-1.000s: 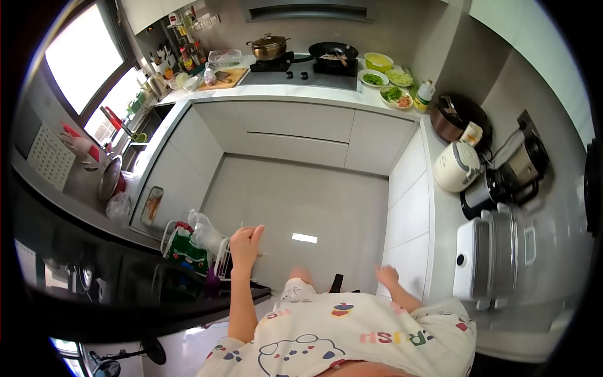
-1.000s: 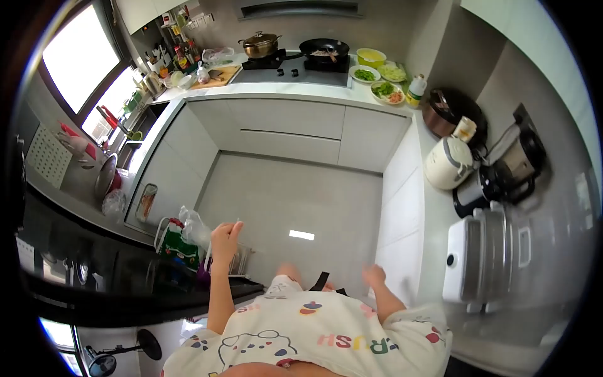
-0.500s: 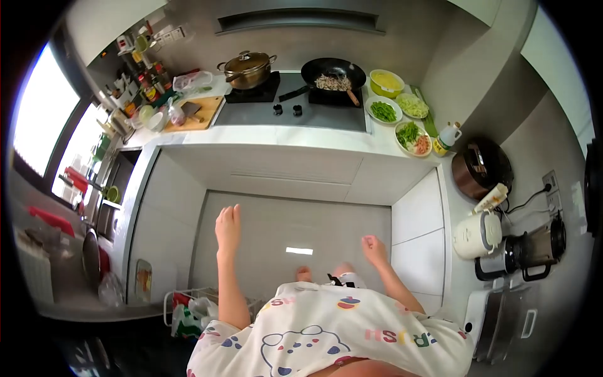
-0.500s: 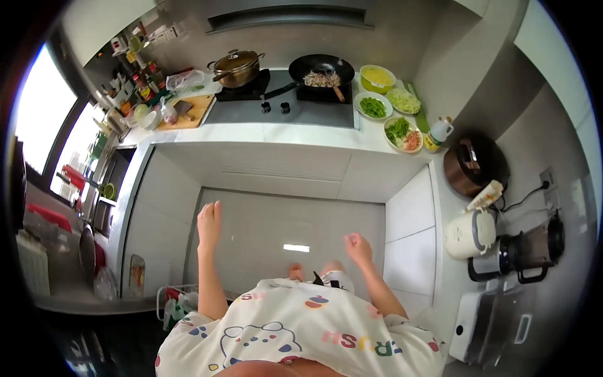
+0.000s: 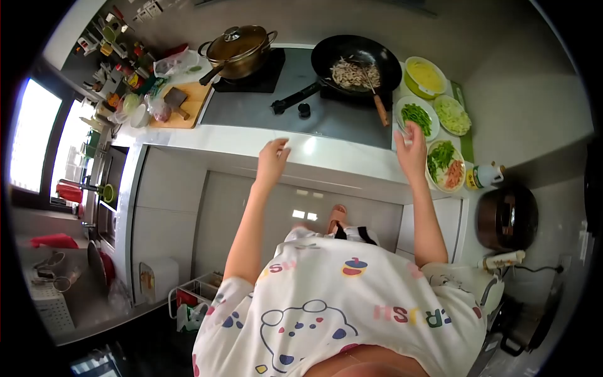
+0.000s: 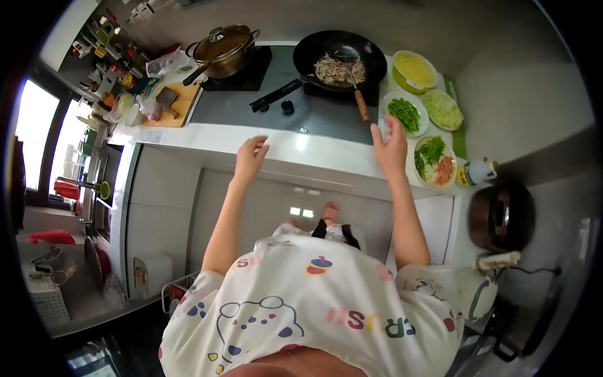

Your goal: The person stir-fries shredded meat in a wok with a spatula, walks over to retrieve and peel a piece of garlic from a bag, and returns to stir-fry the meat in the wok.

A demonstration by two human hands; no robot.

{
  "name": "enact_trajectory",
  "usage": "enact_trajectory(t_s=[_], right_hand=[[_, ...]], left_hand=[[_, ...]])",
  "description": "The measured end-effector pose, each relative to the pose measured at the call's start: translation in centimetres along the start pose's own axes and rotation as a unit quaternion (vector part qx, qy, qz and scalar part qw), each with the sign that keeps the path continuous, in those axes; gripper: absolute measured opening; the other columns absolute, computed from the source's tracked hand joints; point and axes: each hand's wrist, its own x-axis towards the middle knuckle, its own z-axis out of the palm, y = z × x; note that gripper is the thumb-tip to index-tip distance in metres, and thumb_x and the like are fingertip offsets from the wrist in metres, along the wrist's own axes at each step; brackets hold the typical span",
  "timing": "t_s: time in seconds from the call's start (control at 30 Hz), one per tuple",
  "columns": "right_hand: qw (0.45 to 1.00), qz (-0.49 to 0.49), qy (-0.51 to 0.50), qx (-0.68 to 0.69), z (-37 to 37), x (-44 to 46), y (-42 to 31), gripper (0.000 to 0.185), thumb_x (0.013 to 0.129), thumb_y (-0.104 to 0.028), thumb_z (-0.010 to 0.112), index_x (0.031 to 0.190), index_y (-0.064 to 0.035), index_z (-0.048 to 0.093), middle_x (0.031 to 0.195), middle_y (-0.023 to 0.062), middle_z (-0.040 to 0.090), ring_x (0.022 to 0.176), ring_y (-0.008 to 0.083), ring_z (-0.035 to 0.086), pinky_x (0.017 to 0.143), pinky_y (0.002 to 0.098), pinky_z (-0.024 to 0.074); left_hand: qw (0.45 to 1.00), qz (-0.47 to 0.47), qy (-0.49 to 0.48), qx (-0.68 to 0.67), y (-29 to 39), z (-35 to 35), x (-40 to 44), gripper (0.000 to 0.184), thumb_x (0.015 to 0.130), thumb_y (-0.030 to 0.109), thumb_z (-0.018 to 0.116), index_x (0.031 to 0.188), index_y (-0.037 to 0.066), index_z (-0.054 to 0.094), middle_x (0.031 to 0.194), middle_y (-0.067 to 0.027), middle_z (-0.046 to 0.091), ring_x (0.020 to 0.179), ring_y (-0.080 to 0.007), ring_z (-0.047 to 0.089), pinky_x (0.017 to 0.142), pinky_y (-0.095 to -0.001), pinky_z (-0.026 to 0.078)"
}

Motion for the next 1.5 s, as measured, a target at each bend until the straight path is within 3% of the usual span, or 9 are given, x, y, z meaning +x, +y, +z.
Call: enact_trajectory(t_s=[0.37, 0.47, 0.57, 0.83, 0.97, 1.07, 1.2, 1.3, 1.5], right_hand=[[0.974, 0.014, -0.189, -0.123, 6.6, 6.4, 0.0, 0.068, 0.088, -0.027, 0.074, 0.143, -0.0140, 0.036, 0.132, 0.0234, 0.049, 0.114, 0.0453, 0.056, 0.089, 0.0495, 0.0512], [0.976, 0.062, -0.176, -0.115, 7.4, 6.6, -1.0, 0.064, 0.090, -0.025, 0.073, 0.142, -0.0141, 0.037, 0.129, 0.0215, 0.050, 0.111, 0.0436, 0.058, 0.085, 0.0481, 0.0524], [0.972, 0.097, -0.168, -0.132, 8.0, 7.1, -2.6, 0.060, 0.092, -0.025, 0.070, 0.142, -0.0145, 0.038, 0.128, 0.0212, 0.051, 0.108, 0.0427, 0.060, 0.084, 0.0473, 0.0532], [0.987, 0.036, -0.091, -0.124, 6.8, 7.8, -2.8, 0.038, 0.097, -0.013, 0.062, 0.134, -0.0087, 0.057, 0.114, 0.0185, 0.068, 0.101, 0.0388, 0.066, 0.083, 0.0427, 0.0541], [0.984, 0.046, -0.120, -0.122, -0.5, 7.9, -8.1, 0.034, 0.093, -0.007, 0.062, 0.127, -0.0054, 0.065, 0.110, 0.0210, 0.070, 0.097, 0.0393, 0.068, 0.084, 0.0412, 0.0540], [0.973, 0.048, -0.174, -0.146, -4.7, 6.5, -10.7, 0.034, 0.093, -0.006, 0.062, 0.127, -0.0046, 0.066, 0.107, 0.0230, 0.070, 0.095, 0.0401, 0.068, 0.083, 0.0414, 0.0542], [0.955, 0.072, -0.240, -0.158, -6.0, 5.3, -12.1, 0.036, 0.092, -0.006, 0.063, 0.129, -0.0036, 0.065, 0.106, 0.0249, 0.070, 0.094, 0.0412, 0.067, 0.083, 0.0417, 0.0543], [0.962, 0.039, -0.227, -0.145, -3.3, 5.1, -9.9, 0.036, 0.093, -0.007, 0.063, 0.129, -0.0029, 0.064, 0.106, 0.0247, 0.069, 0.094, 0.0409, 0.067, 0.084, 0.0419, 0.0541], [0.982, -0.023, -0.144, -0.120, 2.9, 8.0, -6.1, 0.036, 0.095, -0.008, 0.061, 0.131, -0.0030, 0.063, 0.101, 0.0237, 0.069, 0.089, 0.0406, 0.066, 0.080, 0.0443, 0.0532]], left_hand=[[0.970, 0.139, -0.133, 0.147, -11.4, 9.8, 15.3, 0.061, 0.091, 0.005, 0.063, 0.148, 0.019, 0.047, 0.133, -0.0194, 0.059, 0.120, -0.0391, 0.057, 0.101, -0.0447, 0.046], [0.953, 0.273, -0.073, 0.107, -11.8, 9.5, 16.2, 0.033, 0.079, -0.001, 0.070, 0.112, 0.004, 0.064, 0.107, -0.0184, 0.061, 0.096, -0.0398, 0.060, 0.082, -0.0469, 0.050], [0.987, 0.085, -0.139, -0.004, -9.8, 8.1, 16.7, 0.025, 0.078, 0.001, 0.074, 0.098, 0.001, 0.059, 0.100, -0.0178, 0.062, 0.090, -0.0394, 0.059, 0.079, -0.0450, 0.049], [0.963, 0.233, -0.119, 0.066, -6.9, 5.7, 17.5, 0.027, 0.084, 0.009, 0.075, 0.105, -0.001, 0.062, 0.092, -0.0185, 0.064, 0.086, -0.0376, 0.063, 0.077, -0.0428, 0.051], [0.963, -0.134, -0.232, -0.026, -5.5, 1.8, 19.3, 0.046, 0.098, 0.034, 0.061, 0.132, 0.004, 0.061, 0.111, -0.0162, 0.070, 0.092, -0.0273, 0.066, 0.085, -0.0381, 0.053], [0.802, -0.328, -0.291, -0.405, -2.5, -3.6, 19.1, 0.060, 0.102, 0.043, 0.052, 0.147, 0.005, 0.048, 0.114, -0.0114, 0.069, 0.091, -0.0175, 0.064, 0.078, -0.0343, 0.056], [0.887, -0.223, -0.349, -0.205, 3.3, -5.8, 18.0, 0.073, 0.098, 0.038, 0.062, 0.157, 0.007, 0.032, 0.118, -0.0070, 0.063, 0.087, -0.0130, 0.062, 0.065, -0.0299, 0.058], [0.950, -0.061, -0.303, 0.038, 4.2, -4.1, 17.1, 0.059, 0.090, 0.028, 0.073, 0.140, 0.001, 0.056, 0.094, -0.0191, 0.071, 0.079, -0.0282, 0.068, 0.073, -0.0355, 0.054], [0.960, -0.060, -0.272, 0.039, 5.8, -3.8, 17.0, 0.051, 0.086, 0.015, 0.075, 0.133, -0.001, 0.061, 0.094, -0.0245, 0.071, 0.087, -0.0336, 0.070, 0.080, -0.0375, 0.052]])
